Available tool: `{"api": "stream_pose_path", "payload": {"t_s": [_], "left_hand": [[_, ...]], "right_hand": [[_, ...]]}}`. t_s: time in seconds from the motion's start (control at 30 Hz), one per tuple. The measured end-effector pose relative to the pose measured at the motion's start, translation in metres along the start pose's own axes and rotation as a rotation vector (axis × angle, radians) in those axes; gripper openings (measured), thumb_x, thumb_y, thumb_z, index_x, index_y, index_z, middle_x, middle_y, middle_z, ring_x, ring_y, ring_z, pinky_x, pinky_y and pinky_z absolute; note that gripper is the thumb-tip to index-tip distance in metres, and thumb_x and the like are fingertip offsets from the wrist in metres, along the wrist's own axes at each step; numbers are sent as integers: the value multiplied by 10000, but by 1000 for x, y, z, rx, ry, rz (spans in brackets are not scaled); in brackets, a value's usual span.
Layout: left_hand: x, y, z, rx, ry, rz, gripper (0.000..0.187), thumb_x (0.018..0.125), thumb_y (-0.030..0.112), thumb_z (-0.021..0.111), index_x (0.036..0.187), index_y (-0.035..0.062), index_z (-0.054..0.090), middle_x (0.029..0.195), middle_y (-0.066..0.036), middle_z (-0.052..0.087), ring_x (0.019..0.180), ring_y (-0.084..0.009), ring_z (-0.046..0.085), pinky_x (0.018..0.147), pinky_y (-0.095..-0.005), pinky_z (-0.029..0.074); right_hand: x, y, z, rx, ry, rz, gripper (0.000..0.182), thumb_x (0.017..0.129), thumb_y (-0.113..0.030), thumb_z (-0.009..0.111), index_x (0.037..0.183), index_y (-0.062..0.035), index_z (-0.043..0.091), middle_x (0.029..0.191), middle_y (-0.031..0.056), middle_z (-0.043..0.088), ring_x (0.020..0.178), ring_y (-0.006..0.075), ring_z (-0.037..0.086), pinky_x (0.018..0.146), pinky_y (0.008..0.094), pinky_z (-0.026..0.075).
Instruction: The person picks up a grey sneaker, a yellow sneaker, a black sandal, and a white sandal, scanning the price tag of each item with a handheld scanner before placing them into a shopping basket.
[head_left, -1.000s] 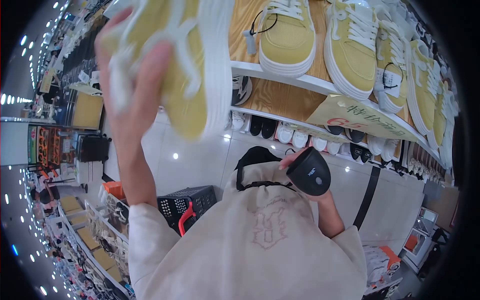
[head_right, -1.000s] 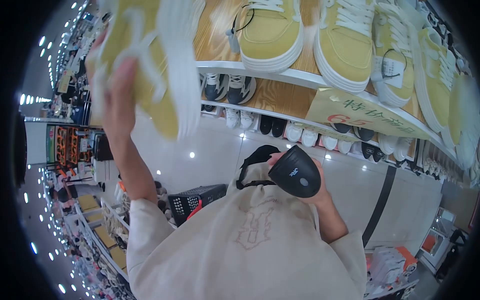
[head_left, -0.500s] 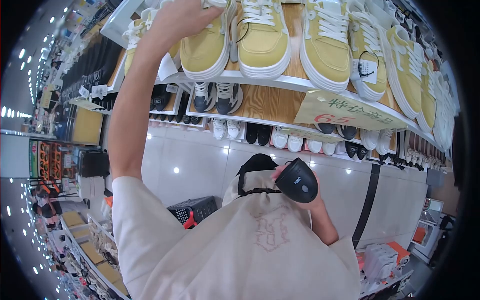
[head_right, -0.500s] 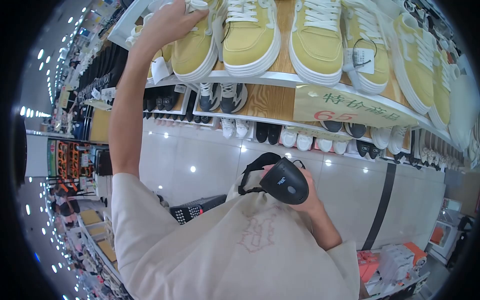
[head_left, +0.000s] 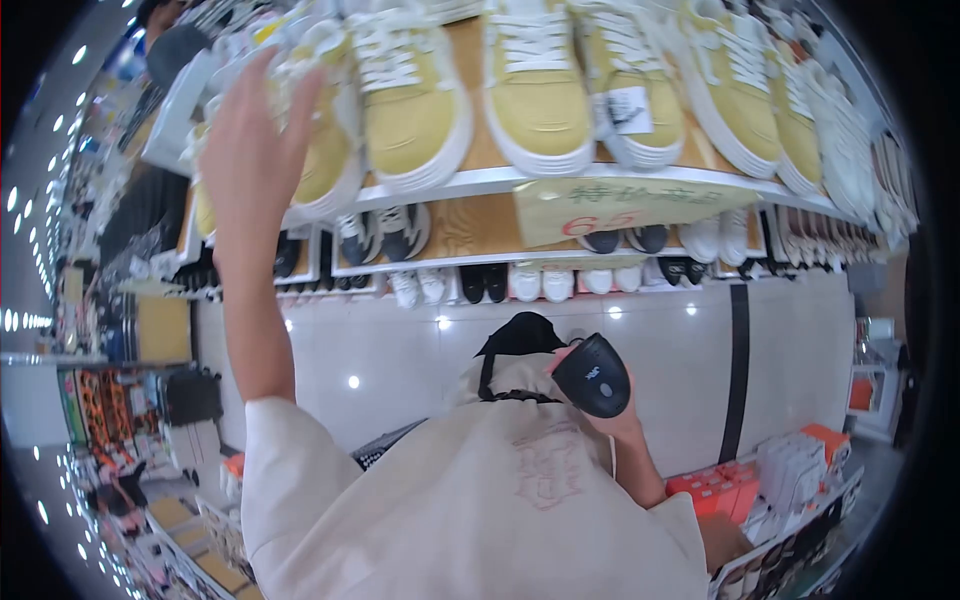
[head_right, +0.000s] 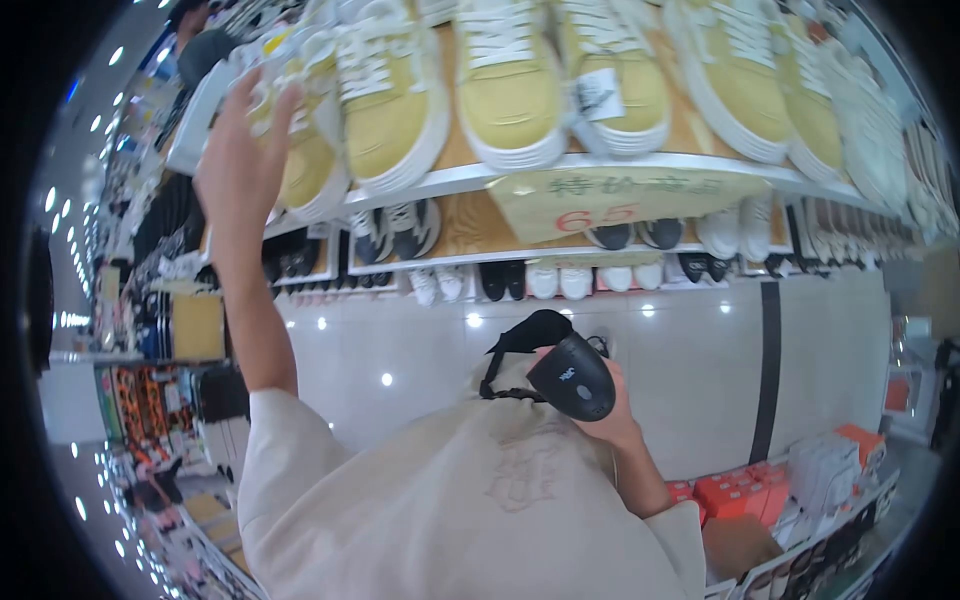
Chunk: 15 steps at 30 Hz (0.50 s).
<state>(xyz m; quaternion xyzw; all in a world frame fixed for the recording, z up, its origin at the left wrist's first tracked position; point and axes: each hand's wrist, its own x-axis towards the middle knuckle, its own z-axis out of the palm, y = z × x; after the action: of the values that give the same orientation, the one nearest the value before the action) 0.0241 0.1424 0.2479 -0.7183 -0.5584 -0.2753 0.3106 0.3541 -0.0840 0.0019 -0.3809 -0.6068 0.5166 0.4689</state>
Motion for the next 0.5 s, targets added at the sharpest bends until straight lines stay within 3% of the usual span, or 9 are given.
{"api": "stream_pose_path", "payload": {"t_s": [0.03,0.1,0.2,0.27,0.4,0.47,0.5], "left_hand": [[-5,20,-13,-119,57,-28,418,959,359,666,1213,28,642,1113,-159,713,976,-334,690,800,-397,550],[-23,55,-22,-655,128,1,203,902,80,712,1083,-8,686,1024,-113,731,858,-238,703,738,-325,555],[-46,98,-22,-968,-114,167,101,852,0,700,953,-4,709,881,-120,730,771,-216,701,711,-305,541],[-34,131,-18,-1023,-199,271,108,851,29,713,953,-3,703,907,-135,728,800,-245,706,733,-308,541],[35,202,2,-1191,-286,344,384,859,225,756,1121,-27,632,1022,-167,715,890,-274,706,769,-306,531],[75,234,42,-1019,-313,495,497,893,222,724,1304,12,542,1237,-95,647,1120,-196,635,919,-348,525],[99,256,70,-998,-294,524,678,870,349,711,1331,-83,466,1237,-239,617,1140,-331,622,943,-398,515]], "right_hand": [[5,-14,2,103,120,51,380,744,-100,754,1099,10,673,1117,138,723,973,276,701,872,338,512],[-4,-12,-4,84,179,83,388,744,-99,753,1107,10,667,1118,140,721,979,272,697,875,336,509],[-24,8,-18,54,279,76,393,750,-91,749,1118,12,658,1108,143,720,959,260,696,869,335,511],[-26,-1,-28,44,220,66,478,804,-97,728,1240,50,599,1185,162,684,1107,232,661,988,368,502],[-26,-37,-42,3,199,81,503,811,-108,734,1264,49,581,1200,172,675,1113,243,659,994,380,501],[-32,-44,-46,82,241,126,493,822,-125,733,1257,53,583,1192,174,676,1102,248,661,999,383,496],[-36,-45,-47,75,253,126,493,822,-125,733,1257,53,583,1192,174,676,1102,248,661,999,383,496]]}}
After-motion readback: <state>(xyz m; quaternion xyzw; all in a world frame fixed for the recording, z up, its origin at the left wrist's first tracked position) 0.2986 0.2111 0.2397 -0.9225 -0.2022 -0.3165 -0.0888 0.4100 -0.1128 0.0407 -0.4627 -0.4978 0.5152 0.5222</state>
